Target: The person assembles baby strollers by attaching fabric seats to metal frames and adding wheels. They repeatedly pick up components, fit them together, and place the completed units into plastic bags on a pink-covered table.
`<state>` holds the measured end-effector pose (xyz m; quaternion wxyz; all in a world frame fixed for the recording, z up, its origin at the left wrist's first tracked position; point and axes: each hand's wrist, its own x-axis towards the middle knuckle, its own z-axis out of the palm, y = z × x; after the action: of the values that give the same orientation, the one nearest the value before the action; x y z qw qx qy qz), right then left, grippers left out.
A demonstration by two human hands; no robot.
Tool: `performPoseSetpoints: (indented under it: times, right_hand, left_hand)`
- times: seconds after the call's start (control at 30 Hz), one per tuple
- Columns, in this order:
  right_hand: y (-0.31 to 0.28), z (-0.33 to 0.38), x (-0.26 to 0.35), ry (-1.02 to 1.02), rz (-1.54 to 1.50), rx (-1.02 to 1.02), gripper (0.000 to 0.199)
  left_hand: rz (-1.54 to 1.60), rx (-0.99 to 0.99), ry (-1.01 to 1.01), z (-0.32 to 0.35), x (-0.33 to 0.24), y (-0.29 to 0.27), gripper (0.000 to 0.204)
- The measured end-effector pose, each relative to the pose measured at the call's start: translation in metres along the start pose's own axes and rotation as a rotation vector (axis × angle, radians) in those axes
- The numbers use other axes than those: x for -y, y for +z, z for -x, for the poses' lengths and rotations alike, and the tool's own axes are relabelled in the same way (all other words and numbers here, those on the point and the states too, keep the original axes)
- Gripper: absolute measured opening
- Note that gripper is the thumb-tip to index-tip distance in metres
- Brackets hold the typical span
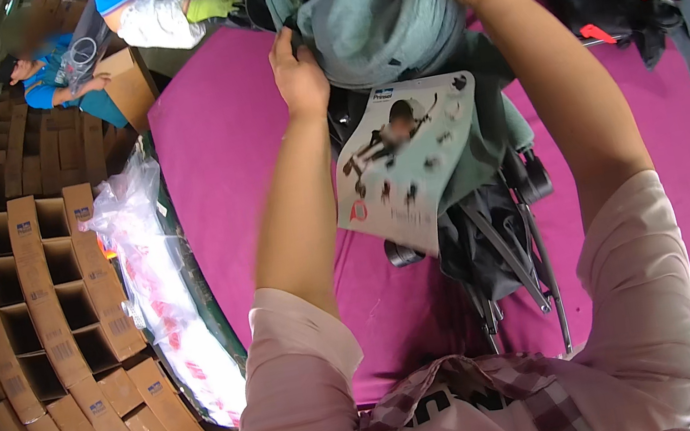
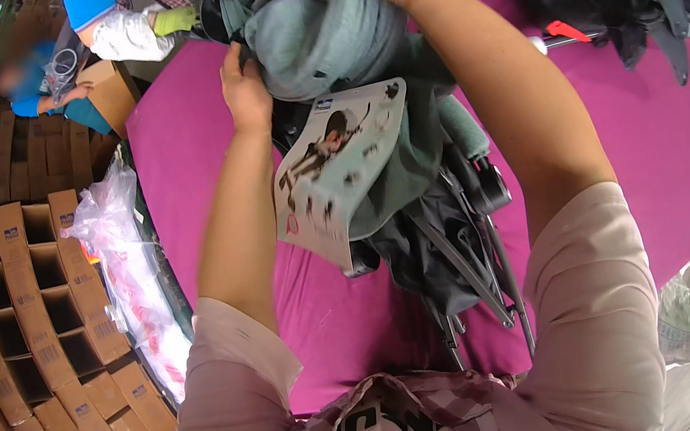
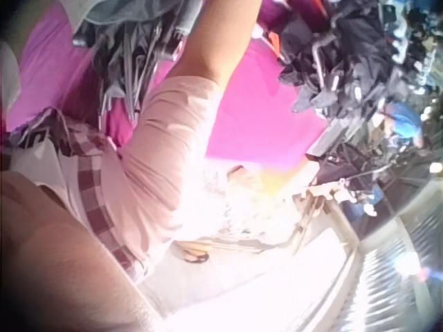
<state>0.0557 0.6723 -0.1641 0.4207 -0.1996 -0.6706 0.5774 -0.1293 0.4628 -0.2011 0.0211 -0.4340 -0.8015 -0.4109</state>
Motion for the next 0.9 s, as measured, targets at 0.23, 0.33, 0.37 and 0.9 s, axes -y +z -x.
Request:
performPoseSetpoints:
  times: [0.23, 0.33, 0.37, 0.9]
  right_hand:
    - [0.023, 0.112, 0.065, -0.112, 0.623, -0.278, 0.042]
    - [-0.028, 0.193, 0.052, -0.157, 0.726, -0.156, 0.035]
    - [-0.029, 0.236, 0.056, -0.007, 0.558, -0.281, 0.032]
    - [0.05, 0.639, 0.098, 1.222, 0.292, -0.341, 0.054]
  left_hand:
    - [0.292, 0.012, -0.143, 0.061, -0.011, -0.053, 0.046]
    - [0.439, 0.232, -0.107, 0.108, -0.014, -0.097, 0.048]
    - [0.415, 0.271, -0.107, 0.129, -0.016, -0.115, 0.046]
    - [0.604, 0.477, -0.13, 0.388, -0.007, -0.225, 0.035]
